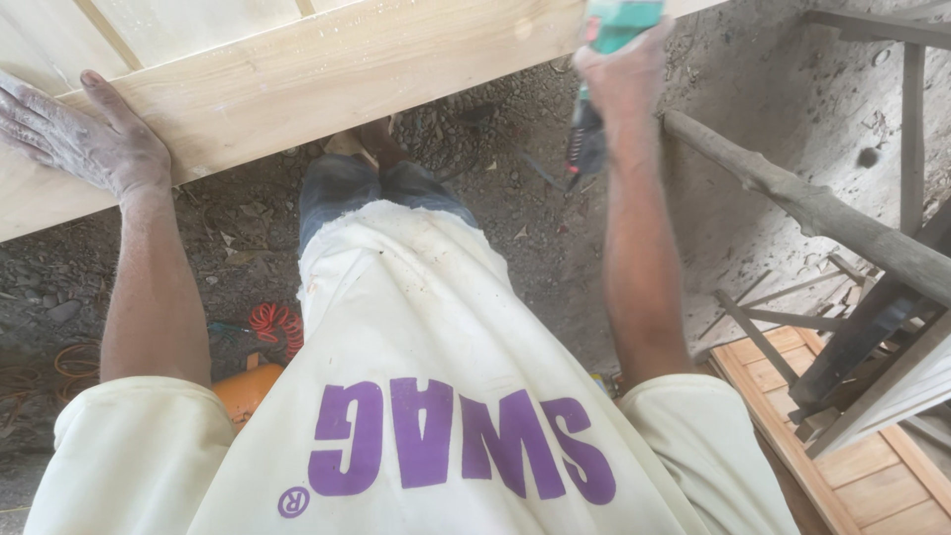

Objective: The person uses a handheld electric sander to smooth the surface of a large wooden panel. They move the sander across the face and edges of the wood, occasionally repositioning their hands and the tool to cover different areas.

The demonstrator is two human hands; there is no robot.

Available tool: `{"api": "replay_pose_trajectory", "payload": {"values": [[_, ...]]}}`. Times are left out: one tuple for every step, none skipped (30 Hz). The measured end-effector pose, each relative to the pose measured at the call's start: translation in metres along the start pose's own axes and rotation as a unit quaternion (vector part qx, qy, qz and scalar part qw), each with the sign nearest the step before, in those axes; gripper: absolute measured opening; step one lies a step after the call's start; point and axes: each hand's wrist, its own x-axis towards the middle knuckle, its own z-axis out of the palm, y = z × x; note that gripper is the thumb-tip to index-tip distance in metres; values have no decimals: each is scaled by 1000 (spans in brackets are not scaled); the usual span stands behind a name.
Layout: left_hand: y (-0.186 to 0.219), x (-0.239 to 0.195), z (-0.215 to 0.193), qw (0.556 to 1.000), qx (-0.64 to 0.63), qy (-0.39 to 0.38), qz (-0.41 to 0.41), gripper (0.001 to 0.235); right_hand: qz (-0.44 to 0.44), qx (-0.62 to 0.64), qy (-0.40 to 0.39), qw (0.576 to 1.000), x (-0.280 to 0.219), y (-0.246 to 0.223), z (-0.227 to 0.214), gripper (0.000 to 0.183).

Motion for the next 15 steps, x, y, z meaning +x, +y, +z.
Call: {"api": "replay_pose_trajectory", "payload": {"values": [[2, 2, 1, 1000, -6, 3, 2, 90, -5, -10, -19, 1000, -11, -10, 9, 81], [0, 2, 3, 1000, -9, 4, 2, 90, -33, -48, -18, 998, -20, -20, 20, 86], [-2, 2, 4, 1000, -12, 5, 2, 90, -61, -86, -18, 994, -28, -28, 29, 91], [-2, 5, 4, 1000, -20, 2, -5, 91, -92, -106, -21, 990, -36, -33, 34, 98], [-3, 6, 4, 999, -29, -2, -13, 91, -122, -125, -23, 984, -47, -36, 37, 105], [-1, 10, 4, 999, -39, -6, -17, 92, -151, -145, -23, 978, -50, -39, 37, 112], [0, 14, 3, 999, -34, -1, -8, 92, -163, -155, -10, 974, -47, -42, 36, 111], [-5, 14, 2, 1000, -25, 1, -2, 93, -173, -168, -2, 970, -48, -41, 34, 111], [-6, 13, 2, 1000, -17, 3, 4, 93, -183, -181, 5, 966, -47, -38, 32, 110], [-7, 11, 4, 1000, -18, -3, 8, 93, -141, -170, -17, 975, -42, -36, 28, 102], [-8, 10, 5, 1000, -18, -9, 11, 94, -98, -159, -40, 982, -34, -31, 19, 93], [-9, 9, 5, 1000, -19, -14, 14, 94, -56, -147, -63, 986, -25, -27, 10, 85], [-9, 9, 5, 1000, -17, -17, 12, 94, -41, -122, -54, 990, -14, -22, 2, 84], [-8, 10, 5, 1000, -15, -21, 11, 94, -26, -98, -43, 994, -2, -17, -8, 84], [-7, 11, 5, 1000, -13, -25, 9, 94, -10, -74, -32, 997, 9, -8, -18, 83]]}}
